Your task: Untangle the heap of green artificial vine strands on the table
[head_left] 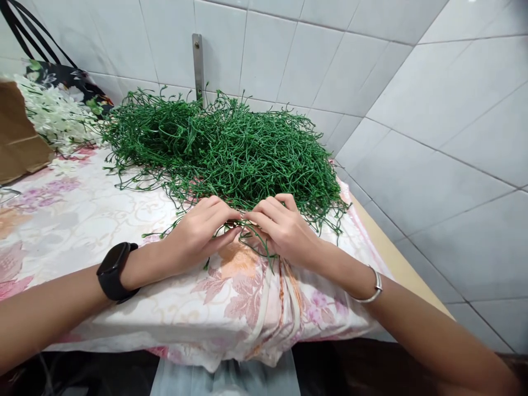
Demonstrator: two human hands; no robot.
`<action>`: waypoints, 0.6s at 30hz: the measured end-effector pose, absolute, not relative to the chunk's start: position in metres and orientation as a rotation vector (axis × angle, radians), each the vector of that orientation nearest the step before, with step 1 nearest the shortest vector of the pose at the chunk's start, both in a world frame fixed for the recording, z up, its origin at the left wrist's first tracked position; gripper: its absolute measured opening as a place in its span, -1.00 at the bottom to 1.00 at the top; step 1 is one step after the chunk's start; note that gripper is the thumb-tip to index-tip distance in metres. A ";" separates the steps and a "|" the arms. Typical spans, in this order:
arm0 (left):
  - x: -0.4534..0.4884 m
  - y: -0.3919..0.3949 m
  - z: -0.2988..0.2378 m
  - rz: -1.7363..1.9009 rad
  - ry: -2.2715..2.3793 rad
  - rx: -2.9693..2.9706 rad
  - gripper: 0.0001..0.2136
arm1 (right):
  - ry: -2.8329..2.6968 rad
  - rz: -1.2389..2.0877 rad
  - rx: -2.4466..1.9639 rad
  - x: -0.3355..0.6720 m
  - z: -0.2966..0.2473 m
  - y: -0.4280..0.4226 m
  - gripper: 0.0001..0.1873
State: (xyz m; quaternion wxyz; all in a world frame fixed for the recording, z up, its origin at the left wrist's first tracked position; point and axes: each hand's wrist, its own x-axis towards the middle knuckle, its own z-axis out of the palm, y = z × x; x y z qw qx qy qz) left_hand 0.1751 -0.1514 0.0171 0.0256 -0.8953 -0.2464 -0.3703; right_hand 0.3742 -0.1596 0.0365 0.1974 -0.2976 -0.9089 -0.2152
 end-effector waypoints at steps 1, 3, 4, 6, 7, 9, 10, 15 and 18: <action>0.176 -0.152 0.017 -1.141 -0.771 -2.767 -0.90 | -2.561 -0.650 -0.822 0.375 0.038 -0.160 -0.81; 0.176 -0.154 0.017 -1.134 -0.794 -2.769 -0.92 | -2.591 -0.742 -0.792 0.378 0.041 -0.159 -0.83; 0.177 -0.155 0.018 -1.123 -0.799 -2.770 -0.93 | -2.599 -0.780 -0.780 0.378 0.042 -0.159 -0.84; 0.177 -0.157 0.019 -1.077 -0.803 -2.764 -0.94 | -2.606 -0.829 -0.758 0.380 0.043 -0.160 -0.84; 0.178 -0.158 0.020 -1.039 -0.804 -2.762 -0.93 | -2.608 -0.841 -0.745 0.380 0.043 -0.160 -0.84; 0.178 -0.160 0.022 -0.944 -0.808 -2.777 -0.91 | -2.615 -0.855 -0.718 0.379 0.044 -0.161 -0.83; 0.179 -0.161 0.023 -0.897 -0.812 -2.792 -0.89 | -2.623 -0.860 -0.703 0.379 0.044 -0.161 -0.83; 0.181 -0.162 0.027 -0.839 -0.841 -2.797 -0.81 | -2.629 -0.927 -0.693 0.377 0.046 -0.162 -0.81; 0.181 -0.163 0.026 -0.870 -0.842 -2.804 -0.80 | -2.614 -0.947 -0.686 0.377 0.048 -0.162 -0.80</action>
